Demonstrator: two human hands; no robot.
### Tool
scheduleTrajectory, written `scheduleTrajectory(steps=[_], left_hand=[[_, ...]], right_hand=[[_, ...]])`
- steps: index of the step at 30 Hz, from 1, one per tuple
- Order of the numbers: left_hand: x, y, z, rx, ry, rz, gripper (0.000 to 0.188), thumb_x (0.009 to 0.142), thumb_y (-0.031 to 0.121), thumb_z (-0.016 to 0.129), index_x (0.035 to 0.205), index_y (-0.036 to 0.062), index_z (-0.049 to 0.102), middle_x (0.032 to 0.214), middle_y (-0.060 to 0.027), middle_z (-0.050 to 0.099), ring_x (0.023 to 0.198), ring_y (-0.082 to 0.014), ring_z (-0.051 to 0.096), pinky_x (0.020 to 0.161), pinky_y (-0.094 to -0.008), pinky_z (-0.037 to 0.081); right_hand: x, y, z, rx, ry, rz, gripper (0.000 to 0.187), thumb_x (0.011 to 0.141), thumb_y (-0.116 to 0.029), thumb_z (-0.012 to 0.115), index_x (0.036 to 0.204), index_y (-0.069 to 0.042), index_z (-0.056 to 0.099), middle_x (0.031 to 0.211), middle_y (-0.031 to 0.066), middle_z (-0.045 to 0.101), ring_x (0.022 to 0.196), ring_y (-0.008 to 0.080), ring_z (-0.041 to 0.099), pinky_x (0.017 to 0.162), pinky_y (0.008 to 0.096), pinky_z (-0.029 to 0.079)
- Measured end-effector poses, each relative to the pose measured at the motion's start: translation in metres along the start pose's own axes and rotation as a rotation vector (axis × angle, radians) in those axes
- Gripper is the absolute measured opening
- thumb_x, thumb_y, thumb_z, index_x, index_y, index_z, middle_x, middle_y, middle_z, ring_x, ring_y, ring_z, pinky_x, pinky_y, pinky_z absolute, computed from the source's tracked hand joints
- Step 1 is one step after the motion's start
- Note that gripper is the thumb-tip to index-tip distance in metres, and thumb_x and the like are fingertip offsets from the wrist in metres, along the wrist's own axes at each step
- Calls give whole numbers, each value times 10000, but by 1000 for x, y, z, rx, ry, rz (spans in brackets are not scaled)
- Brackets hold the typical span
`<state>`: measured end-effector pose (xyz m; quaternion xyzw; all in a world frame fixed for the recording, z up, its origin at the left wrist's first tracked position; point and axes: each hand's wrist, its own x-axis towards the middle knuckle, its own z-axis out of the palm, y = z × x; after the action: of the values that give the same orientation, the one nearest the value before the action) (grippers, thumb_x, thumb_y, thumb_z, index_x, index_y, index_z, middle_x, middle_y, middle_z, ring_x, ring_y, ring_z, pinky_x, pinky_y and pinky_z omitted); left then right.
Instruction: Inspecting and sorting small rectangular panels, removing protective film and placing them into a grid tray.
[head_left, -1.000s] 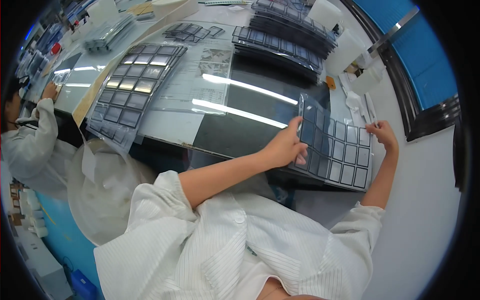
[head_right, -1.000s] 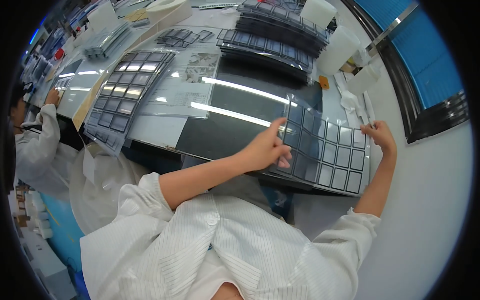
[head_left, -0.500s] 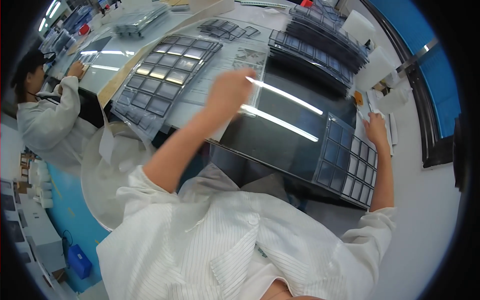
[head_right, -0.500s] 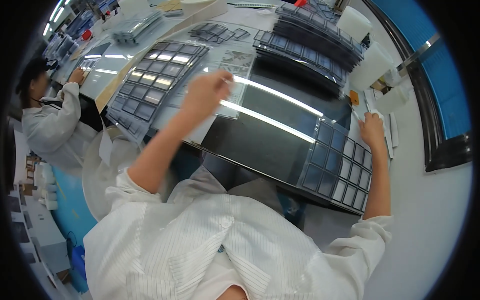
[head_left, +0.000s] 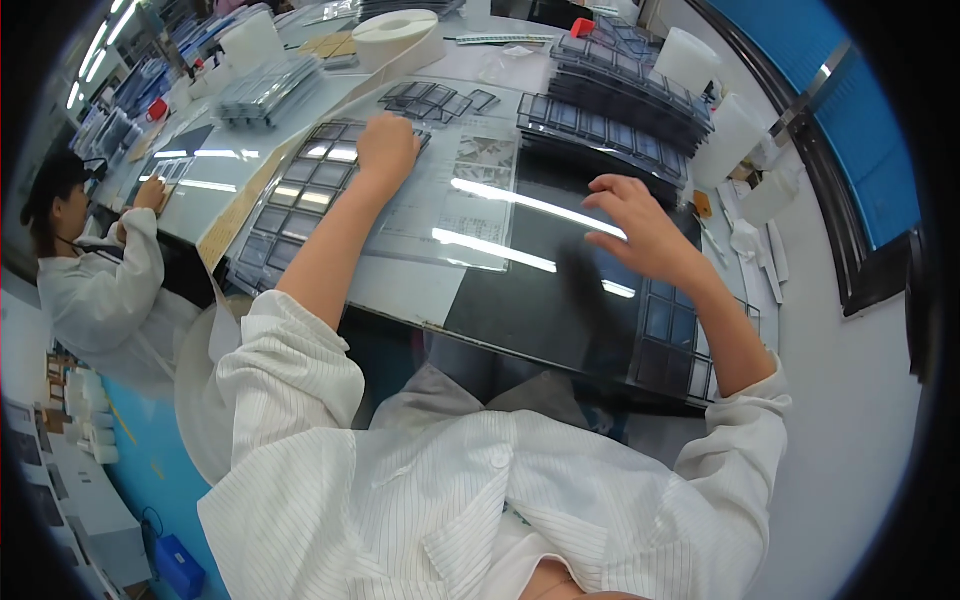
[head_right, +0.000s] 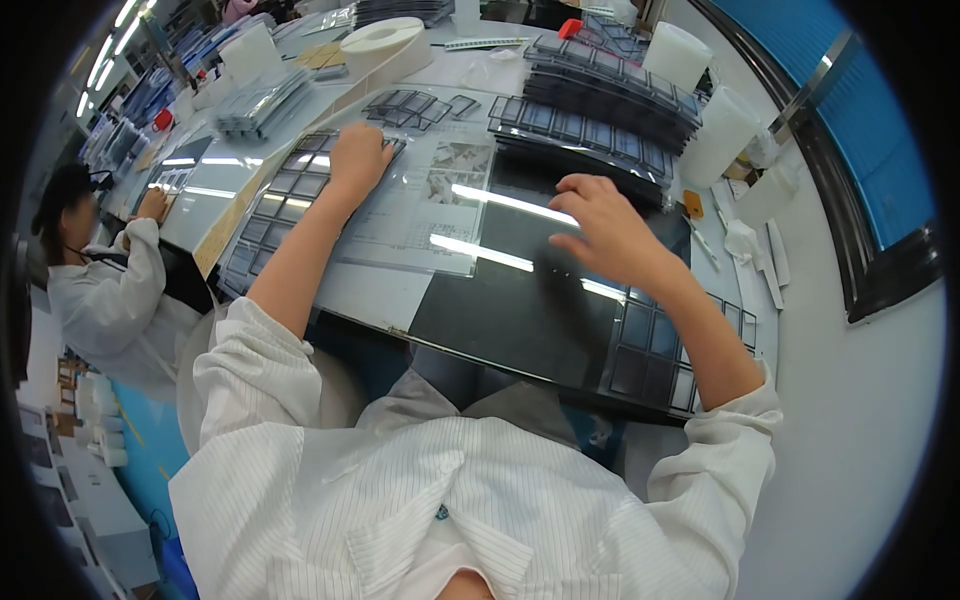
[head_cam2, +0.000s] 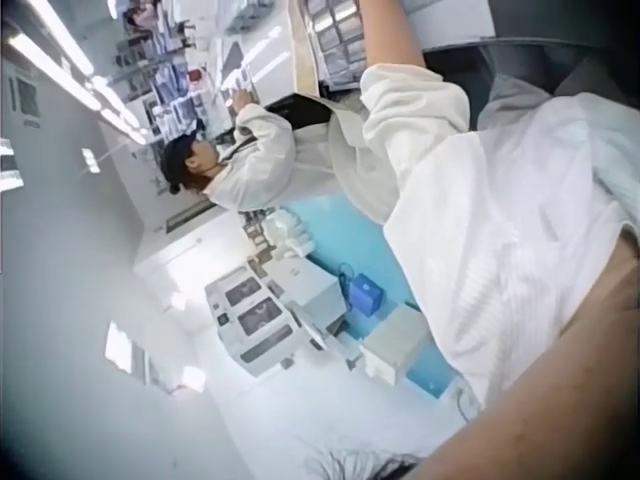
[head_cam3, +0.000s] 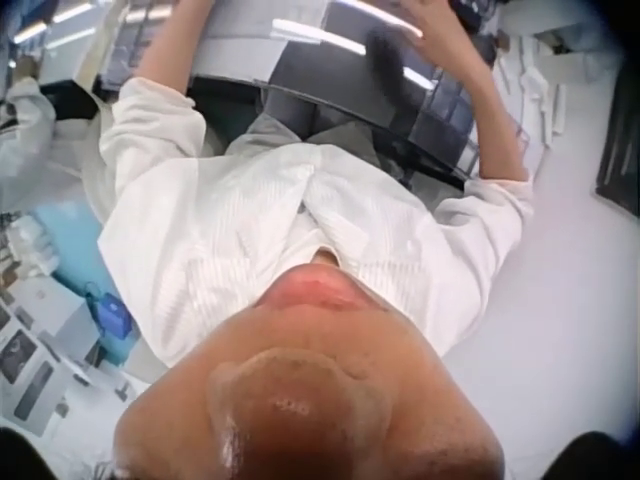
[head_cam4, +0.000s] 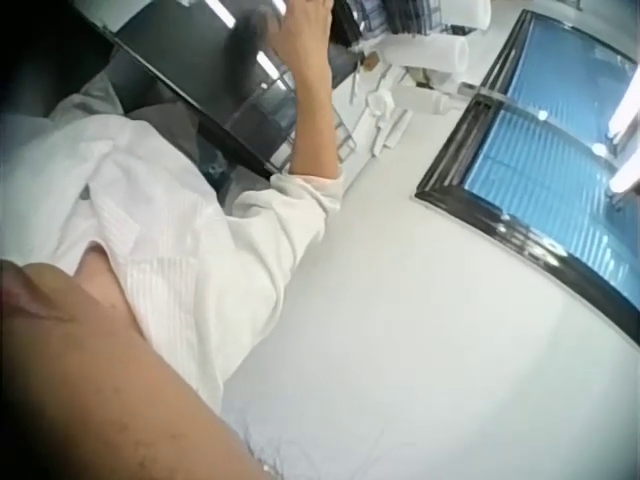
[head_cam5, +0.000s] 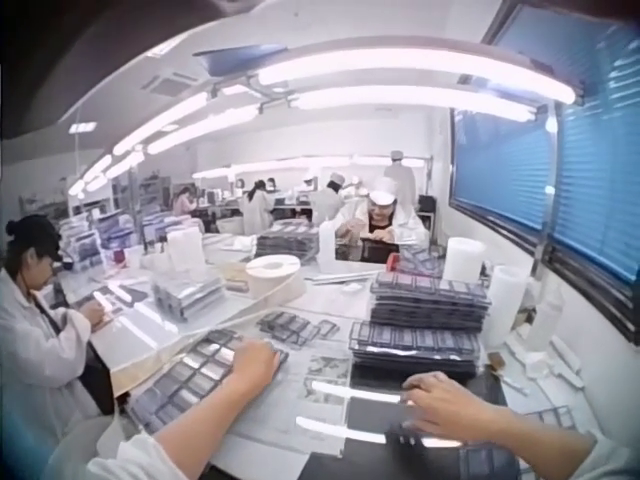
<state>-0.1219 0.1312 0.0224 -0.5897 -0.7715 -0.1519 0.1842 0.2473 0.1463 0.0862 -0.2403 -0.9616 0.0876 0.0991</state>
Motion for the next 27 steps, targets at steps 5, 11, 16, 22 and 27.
scheduleTrajectory(steps=[5,11,16,22,27], left_hand=[[3,5,4,79,47,22,214,789,250,690,823,39,700,922,-112,647,921,-298,621,748,-399,537],[6,3,12,77,104,30,57,726,88,679,777,67,692,910,-87,646,882,-282,629,700,-379,549],[8,4,6,116,112,95,105,805,140,632,773,46,668,905,-113,636,868,-294,623,713,-402,540],[8,2,-71,-69,382,-5,72,793,117,638,762,53,623,827,-108,607,809,-289,622,671,-400,514],[-53,34,-143,-434,445,151,102,771,106,661,757,55,574,812,-97,578,746,-299,582,637,-404,458]], right_hand=[[-6,-6,-1,61,-23,-10,350,826,-149,693,1144,-65,572,1308,126,457,1255,316,392,1043,395,354],[-11,-4,-2,112,-67,19,349,831,-155,693,1146,-69,568,1325,131,441,1263,317,381,1043,396,352],[-12,-9,2,162,-110,-8,330,851,-176,684,1143,-71,570,1326,125,441,1268,311,378,1039,385,354],[-8,-28,-7,346,-153,-25,284,885,-222,655,1114,-69,587,1271,120,492,1221,277,443,1024,376,369],[20,-17,12,794,-295,35,376,960,-348,533,1178,-45,580,1195,119,571,1102,256,546,981,362,422]])
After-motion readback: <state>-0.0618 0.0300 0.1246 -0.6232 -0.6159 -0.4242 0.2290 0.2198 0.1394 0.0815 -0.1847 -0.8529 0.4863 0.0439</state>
